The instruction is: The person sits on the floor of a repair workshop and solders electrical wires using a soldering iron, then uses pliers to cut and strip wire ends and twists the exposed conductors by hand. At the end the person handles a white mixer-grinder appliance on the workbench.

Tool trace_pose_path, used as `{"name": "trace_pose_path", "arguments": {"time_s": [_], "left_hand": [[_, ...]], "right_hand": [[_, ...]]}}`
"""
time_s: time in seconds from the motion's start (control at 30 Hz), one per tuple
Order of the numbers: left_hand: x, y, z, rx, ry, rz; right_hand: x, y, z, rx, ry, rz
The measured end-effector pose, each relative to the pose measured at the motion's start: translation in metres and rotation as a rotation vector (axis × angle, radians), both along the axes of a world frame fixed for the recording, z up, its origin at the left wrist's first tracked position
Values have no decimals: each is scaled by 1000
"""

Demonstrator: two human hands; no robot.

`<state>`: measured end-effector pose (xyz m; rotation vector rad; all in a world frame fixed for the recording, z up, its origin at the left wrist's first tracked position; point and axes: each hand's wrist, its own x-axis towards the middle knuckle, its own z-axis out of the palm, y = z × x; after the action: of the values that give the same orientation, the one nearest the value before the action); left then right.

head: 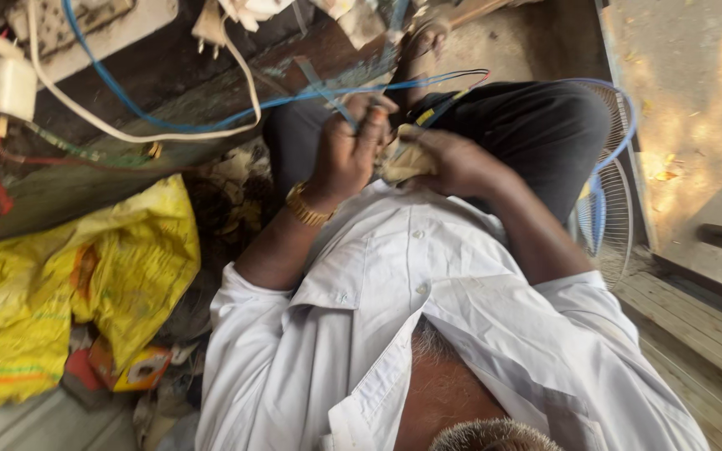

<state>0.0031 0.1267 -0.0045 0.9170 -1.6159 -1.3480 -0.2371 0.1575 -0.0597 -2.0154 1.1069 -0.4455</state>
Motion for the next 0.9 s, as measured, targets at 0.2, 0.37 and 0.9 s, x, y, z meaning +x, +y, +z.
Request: {"name": "trace_pose_path", "arguments": {"time_s": [0.2, 0.37, 0.9], "left_hand": [[-20, 8, -49, -408, -381, -6], [-23, 3, -56, -539, -340, 34], [55, -69, 6, -699, -685, 588]], "right_hand": [[3, -3, 53, 255, -693, -335], [15, -8, 45, 245, -859, -543], [8, 5, 28, 165, -849, -530]]}}
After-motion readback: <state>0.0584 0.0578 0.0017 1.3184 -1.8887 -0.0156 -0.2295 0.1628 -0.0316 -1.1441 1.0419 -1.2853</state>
